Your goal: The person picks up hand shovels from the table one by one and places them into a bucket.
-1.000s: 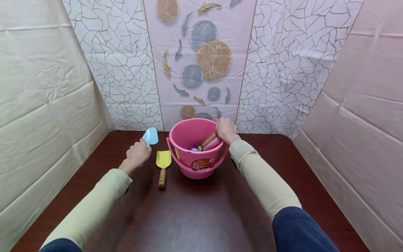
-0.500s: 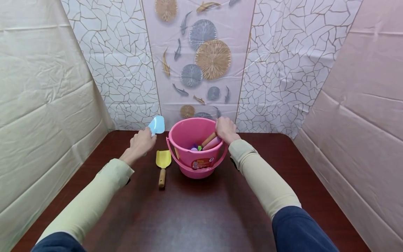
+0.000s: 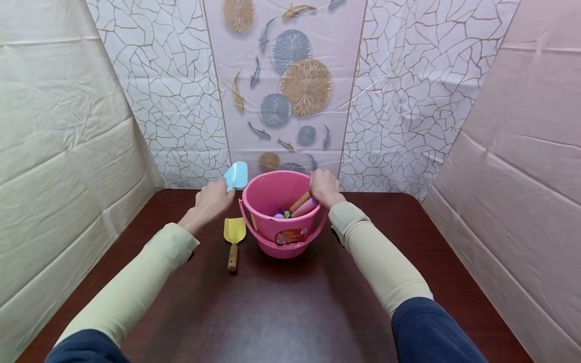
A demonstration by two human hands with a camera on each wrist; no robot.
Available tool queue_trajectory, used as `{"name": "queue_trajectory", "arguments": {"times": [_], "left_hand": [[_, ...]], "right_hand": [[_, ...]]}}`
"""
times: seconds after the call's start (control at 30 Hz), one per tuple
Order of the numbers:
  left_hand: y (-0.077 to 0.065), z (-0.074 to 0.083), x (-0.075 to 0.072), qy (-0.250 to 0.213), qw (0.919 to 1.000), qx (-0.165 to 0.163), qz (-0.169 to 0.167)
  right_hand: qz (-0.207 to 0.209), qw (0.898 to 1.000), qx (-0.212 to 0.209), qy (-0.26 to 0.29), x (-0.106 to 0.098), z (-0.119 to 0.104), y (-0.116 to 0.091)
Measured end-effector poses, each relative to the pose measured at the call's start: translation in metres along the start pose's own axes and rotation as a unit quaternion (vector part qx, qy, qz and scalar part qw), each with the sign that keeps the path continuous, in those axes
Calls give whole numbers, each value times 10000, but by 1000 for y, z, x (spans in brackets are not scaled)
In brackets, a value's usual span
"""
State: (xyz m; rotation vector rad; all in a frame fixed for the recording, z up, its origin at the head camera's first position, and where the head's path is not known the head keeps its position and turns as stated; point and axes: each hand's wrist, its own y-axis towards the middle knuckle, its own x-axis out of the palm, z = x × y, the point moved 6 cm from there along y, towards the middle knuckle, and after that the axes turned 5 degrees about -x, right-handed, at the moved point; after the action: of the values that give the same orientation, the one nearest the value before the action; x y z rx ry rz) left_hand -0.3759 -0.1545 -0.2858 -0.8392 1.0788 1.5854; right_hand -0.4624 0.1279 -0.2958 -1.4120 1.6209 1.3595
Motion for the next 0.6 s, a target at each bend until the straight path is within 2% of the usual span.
{"name": "queue_trajectory", "arguments": {"times": [0.6], "left_hand": [[0,40,-6,236,9985,481,-123]], "right_hand": [[28,10000,-27,32,-1,-2,-2]]}}
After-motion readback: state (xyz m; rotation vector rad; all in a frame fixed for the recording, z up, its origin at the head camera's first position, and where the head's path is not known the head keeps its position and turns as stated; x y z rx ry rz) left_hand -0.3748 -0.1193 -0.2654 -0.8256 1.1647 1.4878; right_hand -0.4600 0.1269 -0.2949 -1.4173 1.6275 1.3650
